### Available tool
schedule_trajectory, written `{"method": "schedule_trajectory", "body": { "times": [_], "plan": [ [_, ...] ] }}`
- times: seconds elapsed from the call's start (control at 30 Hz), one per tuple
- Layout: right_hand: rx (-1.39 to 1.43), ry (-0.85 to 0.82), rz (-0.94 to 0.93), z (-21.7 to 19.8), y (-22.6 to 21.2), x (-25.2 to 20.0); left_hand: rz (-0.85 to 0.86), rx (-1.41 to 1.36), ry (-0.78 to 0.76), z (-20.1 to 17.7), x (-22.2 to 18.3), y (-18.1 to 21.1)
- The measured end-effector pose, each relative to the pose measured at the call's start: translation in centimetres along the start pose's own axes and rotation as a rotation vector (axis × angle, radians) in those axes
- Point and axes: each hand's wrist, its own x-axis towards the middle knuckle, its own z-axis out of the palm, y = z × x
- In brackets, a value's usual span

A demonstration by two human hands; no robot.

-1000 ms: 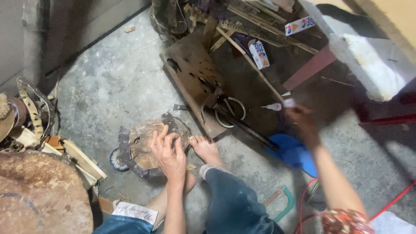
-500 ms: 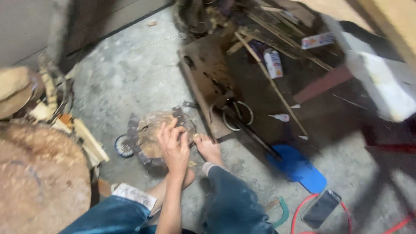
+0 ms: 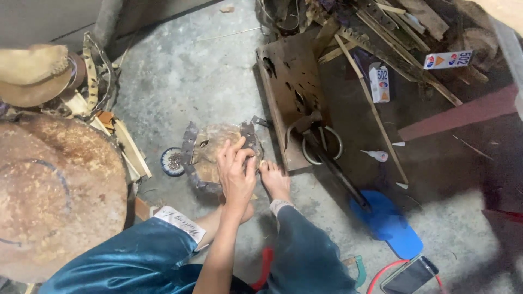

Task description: The person is hammering small nails into a circular wooden frame to secure a covering.

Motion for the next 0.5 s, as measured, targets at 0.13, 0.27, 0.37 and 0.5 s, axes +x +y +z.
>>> {"method": "schedule_trajectory", "body": {
  "times": [0.13,0.27,0.37,0.5],
  "plan": [
    [0.002,0.016,0.011,-1.2,-0.7,-1.2,0.000,-0.002,0.003,0.0,0.0,0.0],
    [0.047,0.027,0.030,-2.4,-1.3,-2.4,0.006,0.009,0.006,0.2,-0.1,-0.2],
    [0.070,0.026,0.037,-3.0,-1.6,-2.9,-0.021,0.002,0.003,0.2,0.0,0.0],
    [0.112,0.019,0.045,-1.7,-0.7,-1.6,-0.041,-0.033,0.021,0.4,-0.1,0.1]
  ]
}}
